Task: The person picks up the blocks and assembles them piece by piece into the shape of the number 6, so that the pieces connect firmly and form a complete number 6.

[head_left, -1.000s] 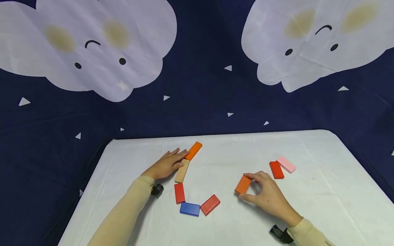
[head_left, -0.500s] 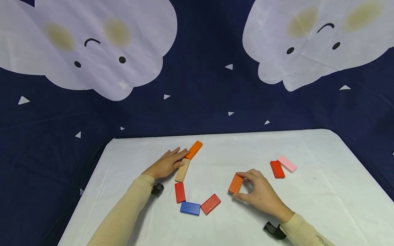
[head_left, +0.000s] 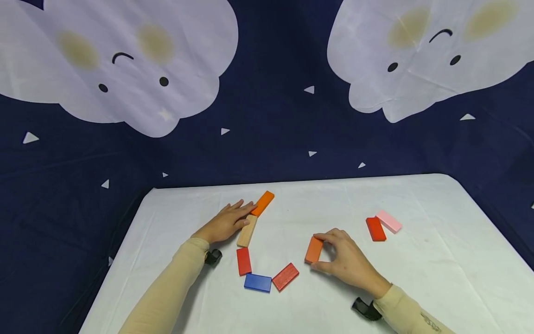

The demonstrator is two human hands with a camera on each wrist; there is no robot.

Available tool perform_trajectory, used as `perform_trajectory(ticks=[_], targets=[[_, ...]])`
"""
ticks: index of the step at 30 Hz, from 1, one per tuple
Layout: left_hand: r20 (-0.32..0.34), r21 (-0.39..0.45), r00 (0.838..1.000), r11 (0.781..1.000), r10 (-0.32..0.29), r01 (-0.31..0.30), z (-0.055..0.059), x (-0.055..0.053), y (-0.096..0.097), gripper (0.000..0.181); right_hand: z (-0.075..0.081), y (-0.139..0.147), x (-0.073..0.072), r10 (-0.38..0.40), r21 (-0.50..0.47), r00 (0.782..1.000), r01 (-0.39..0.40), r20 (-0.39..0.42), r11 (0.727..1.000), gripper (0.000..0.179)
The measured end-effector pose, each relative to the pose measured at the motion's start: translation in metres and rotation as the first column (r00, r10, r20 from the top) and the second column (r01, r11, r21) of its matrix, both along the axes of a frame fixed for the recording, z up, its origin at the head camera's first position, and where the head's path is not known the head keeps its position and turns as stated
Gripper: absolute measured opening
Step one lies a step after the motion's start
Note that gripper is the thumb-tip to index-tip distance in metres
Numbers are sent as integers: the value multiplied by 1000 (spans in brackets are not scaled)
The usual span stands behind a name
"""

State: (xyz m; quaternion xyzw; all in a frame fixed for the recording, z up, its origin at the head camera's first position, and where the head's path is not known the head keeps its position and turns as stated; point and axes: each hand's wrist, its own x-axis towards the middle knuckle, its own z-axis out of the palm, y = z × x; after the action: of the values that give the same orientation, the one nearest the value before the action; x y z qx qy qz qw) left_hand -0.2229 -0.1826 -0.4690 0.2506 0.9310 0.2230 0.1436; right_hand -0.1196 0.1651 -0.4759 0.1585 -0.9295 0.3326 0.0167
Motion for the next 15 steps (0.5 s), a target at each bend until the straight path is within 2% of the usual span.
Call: perform_trajectory(ticks=[15], targets=[[-8,8,1000,1000,-12,12,0,0,-1,56,-2,-3,-4,75,-10,996,-74,51,997,64]])
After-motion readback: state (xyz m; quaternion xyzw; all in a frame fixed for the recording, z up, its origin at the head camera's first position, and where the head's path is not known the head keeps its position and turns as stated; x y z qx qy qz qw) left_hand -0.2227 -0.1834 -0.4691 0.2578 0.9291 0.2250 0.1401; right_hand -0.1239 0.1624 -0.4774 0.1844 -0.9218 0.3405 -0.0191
